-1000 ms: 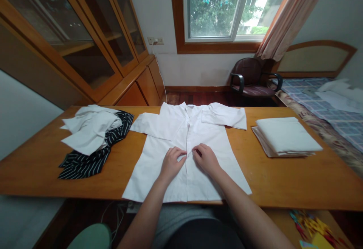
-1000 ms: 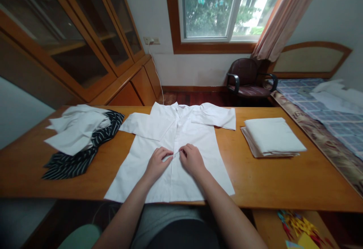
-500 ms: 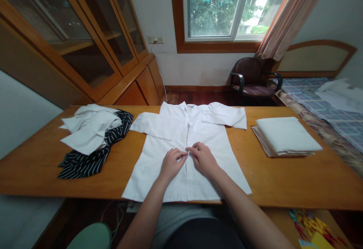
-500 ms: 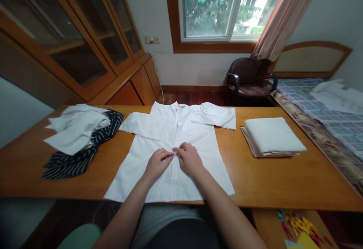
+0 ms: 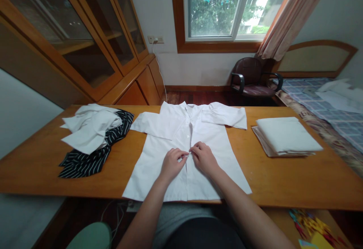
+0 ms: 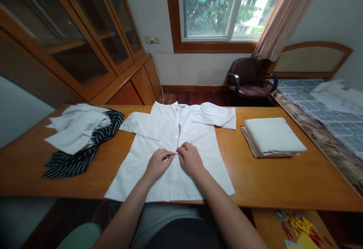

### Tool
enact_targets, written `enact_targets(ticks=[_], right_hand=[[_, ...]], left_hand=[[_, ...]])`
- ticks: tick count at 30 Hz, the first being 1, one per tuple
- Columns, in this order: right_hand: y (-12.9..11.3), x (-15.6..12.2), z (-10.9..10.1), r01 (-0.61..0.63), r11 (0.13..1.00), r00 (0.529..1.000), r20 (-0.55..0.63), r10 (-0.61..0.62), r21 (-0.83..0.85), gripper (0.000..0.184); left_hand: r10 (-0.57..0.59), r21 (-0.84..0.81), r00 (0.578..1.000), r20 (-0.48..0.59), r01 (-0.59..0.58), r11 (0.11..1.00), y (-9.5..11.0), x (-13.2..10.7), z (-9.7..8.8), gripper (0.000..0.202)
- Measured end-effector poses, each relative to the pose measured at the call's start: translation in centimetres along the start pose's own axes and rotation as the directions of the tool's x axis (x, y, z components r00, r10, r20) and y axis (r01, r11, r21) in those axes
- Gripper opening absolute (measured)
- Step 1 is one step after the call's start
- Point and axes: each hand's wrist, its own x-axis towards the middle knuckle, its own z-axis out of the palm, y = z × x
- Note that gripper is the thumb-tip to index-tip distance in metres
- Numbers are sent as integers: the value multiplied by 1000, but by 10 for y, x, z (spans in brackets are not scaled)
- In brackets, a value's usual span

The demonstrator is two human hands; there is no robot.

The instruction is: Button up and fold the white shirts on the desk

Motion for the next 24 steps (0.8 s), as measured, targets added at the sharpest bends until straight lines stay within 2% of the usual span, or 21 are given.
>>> enact_targets(ticks=[10, 14, 19, 24], right_hand=[[0, 0, -1, -29, 998, 997, -69, 32, 47, 20], [4, -1, -4, -73, 988, 989, -121, 90, 139, 21], [19, -7, -17, -125, 952, 973, -151, 172, 279, 25], [34, -18, -34, -186, 910, 942, -195, 272, 371, 16]], left_hand=[[10, 72, 1000, 7, -11, 997, 4, 0, 0, 12], [13, 113, 1000, 3, -13, 994, 3, 0, 1, 3], [26, 144, 1000, -9, -24, 989, 4, 0, 2, 3], [38, 145, 998, -43, -32, 989, 5, 0, 4, 8]])
